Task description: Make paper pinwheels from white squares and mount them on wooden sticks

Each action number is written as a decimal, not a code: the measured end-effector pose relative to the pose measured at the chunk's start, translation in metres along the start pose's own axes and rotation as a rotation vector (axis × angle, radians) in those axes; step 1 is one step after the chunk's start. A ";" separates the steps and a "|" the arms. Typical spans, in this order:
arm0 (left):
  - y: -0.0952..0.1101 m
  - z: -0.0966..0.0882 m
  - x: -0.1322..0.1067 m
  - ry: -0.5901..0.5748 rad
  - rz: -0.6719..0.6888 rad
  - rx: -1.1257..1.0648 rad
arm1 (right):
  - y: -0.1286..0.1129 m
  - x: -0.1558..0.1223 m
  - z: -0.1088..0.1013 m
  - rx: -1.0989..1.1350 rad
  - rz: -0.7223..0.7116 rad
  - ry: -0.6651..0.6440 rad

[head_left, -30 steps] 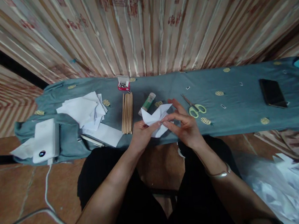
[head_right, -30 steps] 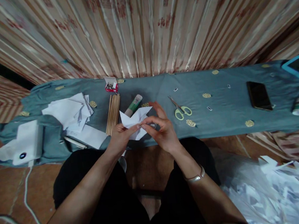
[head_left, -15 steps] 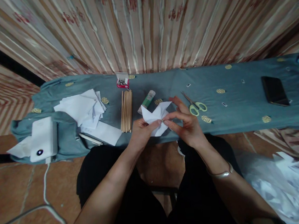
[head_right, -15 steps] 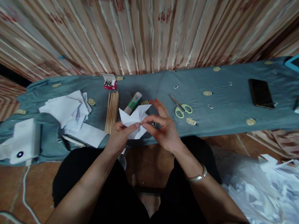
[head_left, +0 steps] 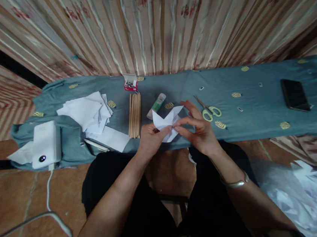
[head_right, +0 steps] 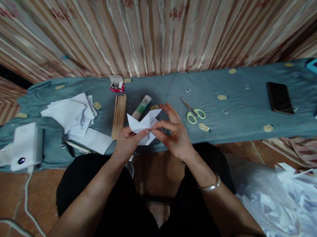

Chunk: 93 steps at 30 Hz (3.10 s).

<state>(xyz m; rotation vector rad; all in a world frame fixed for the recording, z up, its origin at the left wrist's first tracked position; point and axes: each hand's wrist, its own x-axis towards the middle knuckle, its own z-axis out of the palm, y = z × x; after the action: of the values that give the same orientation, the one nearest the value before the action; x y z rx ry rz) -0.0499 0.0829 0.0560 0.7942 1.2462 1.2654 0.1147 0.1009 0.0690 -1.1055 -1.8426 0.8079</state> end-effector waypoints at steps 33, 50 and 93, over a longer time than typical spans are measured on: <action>0.008 -0.005 -0.005 -0.073 0.252 0.310 | 0.014 0.001 0.012 0.220 0.206 0.006; 0.000 -0.009 0.000 -0.084 0.128 0.153 | 0.017 0.001 0.022 0.429 0.325 0.083; -0.002 -0.011 0.002 -0.048 0.150 0.146 | 0.008 0.007 0.028 0.733 0.540 0.016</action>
<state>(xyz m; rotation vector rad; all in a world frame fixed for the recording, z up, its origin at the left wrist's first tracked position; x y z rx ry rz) -0.0606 0.0819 0.0515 1.0343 1.2697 1.2771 0.0915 0.1072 0.0516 -1.0957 -1.0556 1.6126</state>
